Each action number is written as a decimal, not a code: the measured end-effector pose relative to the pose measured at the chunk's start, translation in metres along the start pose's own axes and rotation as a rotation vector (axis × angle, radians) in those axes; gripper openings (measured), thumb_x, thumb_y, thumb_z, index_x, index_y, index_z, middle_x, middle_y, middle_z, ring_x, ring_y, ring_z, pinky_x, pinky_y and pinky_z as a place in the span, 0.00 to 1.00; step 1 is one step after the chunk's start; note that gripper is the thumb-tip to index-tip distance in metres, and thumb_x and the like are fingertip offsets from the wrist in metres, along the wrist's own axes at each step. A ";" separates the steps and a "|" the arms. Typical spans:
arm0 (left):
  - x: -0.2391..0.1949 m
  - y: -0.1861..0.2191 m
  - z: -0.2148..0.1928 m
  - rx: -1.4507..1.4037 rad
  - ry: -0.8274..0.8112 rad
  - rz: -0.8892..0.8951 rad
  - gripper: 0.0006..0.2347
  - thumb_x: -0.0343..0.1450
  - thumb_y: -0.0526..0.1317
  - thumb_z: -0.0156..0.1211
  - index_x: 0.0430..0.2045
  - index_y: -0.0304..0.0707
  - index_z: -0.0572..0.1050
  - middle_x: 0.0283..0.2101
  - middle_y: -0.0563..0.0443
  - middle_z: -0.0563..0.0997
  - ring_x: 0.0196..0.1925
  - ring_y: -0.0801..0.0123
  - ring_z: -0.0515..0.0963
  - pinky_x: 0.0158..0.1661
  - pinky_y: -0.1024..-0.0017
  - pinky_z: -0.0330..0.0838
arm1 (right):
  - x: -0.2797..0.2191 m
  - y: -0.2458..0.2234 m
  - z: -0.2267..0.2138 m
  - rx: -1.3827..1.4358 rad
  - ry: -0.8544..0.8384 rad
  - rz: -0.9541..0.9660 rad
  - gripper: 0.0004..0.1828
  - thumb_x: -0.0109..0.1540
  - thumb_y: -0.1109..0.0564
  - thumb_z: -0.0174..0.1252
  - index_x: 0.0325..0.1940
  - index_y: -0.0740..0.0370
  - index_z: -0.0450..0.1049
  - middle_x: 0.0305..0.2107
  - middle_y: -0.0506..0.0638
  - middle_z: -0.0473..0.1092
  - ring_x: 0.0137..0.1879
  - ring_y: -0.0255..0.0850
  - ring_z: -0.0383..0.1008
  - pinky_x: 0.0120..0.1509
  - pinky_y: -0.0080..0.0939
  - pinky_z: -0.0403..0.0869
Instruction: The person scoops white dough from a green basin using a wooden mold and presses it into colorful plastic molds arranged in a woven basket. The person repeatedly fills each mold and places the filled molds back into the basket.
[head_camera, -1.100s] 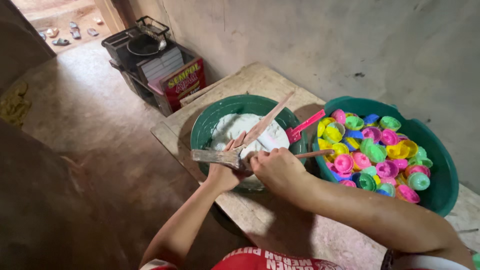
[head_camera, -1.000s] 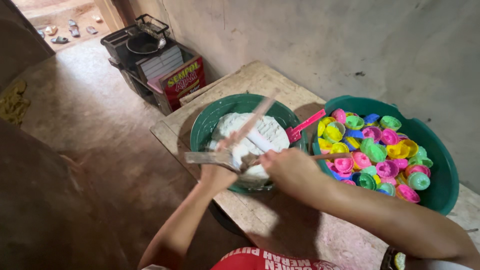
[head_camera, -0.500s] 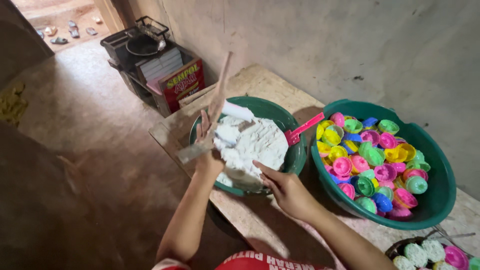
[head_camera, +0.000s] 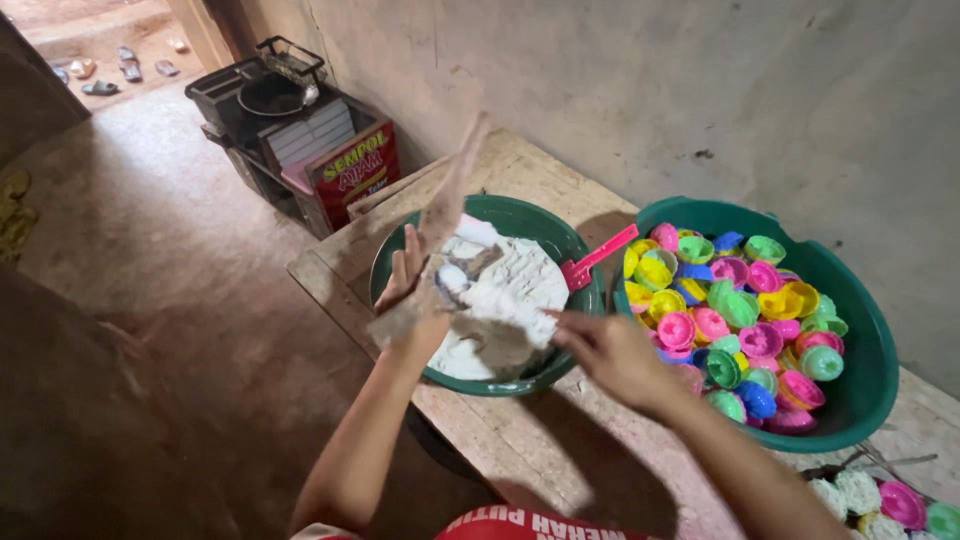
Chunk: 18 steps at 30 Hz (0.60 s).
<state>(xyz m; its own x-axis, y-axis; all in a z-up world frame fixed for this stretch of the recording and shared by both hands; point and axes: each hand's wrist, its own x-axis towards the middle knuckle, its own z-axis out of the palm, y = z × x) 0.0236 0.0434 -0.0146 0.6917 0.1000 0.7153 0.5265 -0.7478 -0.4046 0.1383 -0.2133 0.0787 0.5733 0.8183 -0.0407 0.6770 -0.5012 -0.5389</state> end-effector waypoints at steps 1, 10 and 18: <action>-0.002 0.002 -0.003 -0.279 -0.192 -0.168 0.29 0.72 0.50 0.55 0.67 0.36 0.64 0.71 0.35 0.62 0.69 0.46 0.73 0.60 0.57 0.73 | 0.009 -0.001 -0.020 -0.057 -0.072 -0.049 0.19 0.64 0.48 0.55 0.58 0.46 0.79 0.33 0.57 0.80 0.33 0.48 0.81 0.40 0.46 0.75; -0.010 0.040 -0.027 -0.967 -0.478 -0.154 0.34 0.64 0.53 0.66 0.65 0.44 0.62 0.71 0.46 0.61 0.69 0.47 0.65 0.60 0.56 0.63 | 0.025 -0.049 0.021 -0.873 -0.134 -0.423 0.14 0.64 0.54 0.50 0.50 0.60 0.75 0.36 0.54 0.76 0.42 0.48 0.80 0.43 0.49 0.77; -0.012 -0.002 -0.035 -0.900 -0.582 -0.325 0.26 0.63 0.48 0.65 0.59 0.51 0.72 0.73 0.49 0.62 0.71 0.48 0.64 0.60 0.54 0.66 | -0.030 -0.066 -0.062 -0.756 -0.045 -0.344 0.11 0.57 0.56 0.57 0.44 0.55 0.73 0.33 0.52 0.73 0.35 0.50 0.78 0.35 0.52 0.76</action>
<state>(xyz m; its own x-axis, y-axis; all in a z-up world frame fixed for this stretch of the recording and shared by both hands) -0.0025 0.0207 -0.0028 0.8365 0.4922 0.2408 0.3376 -0.8091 0.4811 0.1052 -0.2226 0.1678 0.2693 0.9629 -0.0194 0.9478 -0.2615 0.1824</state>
